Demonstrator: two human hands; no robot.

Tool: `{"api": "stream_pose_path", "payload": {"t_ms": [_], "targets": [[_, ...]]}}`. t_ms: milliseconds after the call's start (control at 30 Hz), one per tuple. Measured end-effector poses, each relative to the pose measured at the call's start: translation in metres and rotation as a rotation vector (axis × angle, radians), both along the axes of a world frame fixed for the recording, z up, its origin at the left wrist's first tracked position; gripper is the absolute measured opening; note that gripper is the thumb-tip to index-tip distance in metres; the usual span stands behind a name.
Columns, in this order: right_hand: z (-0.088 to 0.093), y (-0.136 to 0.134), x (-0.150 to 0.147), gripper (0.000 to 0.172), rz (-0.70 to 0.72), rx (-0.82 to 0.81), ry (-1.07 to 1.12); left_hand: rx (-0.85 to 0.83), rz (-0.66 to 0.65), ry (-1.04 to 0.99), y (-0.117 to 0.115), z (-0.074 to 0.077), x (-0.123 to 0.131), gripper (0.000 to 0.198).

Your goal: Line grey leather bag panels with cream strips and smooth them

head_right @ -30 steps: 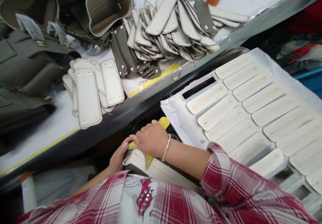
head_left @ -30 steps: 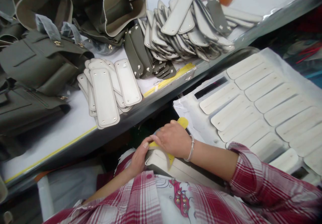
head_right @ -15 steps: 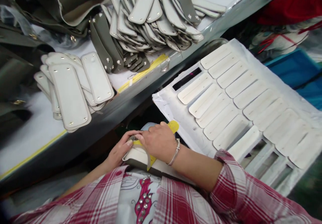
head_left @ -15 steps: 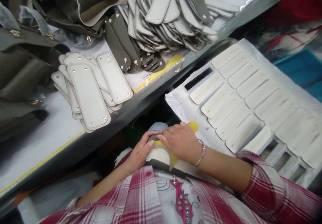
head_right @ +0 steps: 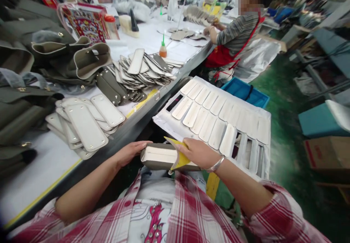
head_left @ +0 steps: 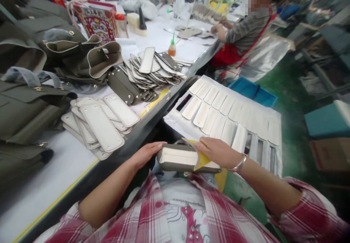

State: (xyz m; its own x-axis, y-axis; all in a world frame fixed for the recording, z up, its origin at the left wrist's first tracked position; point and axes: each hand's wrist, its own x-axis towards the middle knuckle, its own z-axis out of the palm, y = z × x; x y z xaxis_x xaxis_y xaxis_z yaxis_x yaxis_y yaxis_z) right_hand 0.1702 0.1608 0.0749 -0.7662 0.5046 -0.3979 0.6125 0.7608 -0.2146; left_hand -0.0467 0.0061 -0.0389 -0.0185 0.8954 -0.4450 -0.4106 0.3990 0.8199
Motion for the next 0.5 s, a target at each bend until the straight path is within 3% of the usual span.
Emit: {"api": "stream_pose_path", "payload": {"t_ms": [133,300,400,500], "targets": [[0.007,-0.029,0.034,0.035,-0.15,-0.284,0.128,-0.014,-0.069,0.189,0.006,0.006,-0.002,0.041],[-0.016,-0.078,0.042,0.029,-0.264,-0.425,0.357,-0.097,-0.126,0.336,0.002,0.023,0.0,0.035],[-0.029,-0.106,0.035,0.028,-0.322,-0.524,0.459,-0.188,-0.203,0.29,-0.004,0.033,0.005,0.042],[-0.041,-0.129,0.023,0.028,-0.466,-0.713,0.517,-0.273,-0.148,0.079,-0.008,0.035,0.015,0.042]]}}
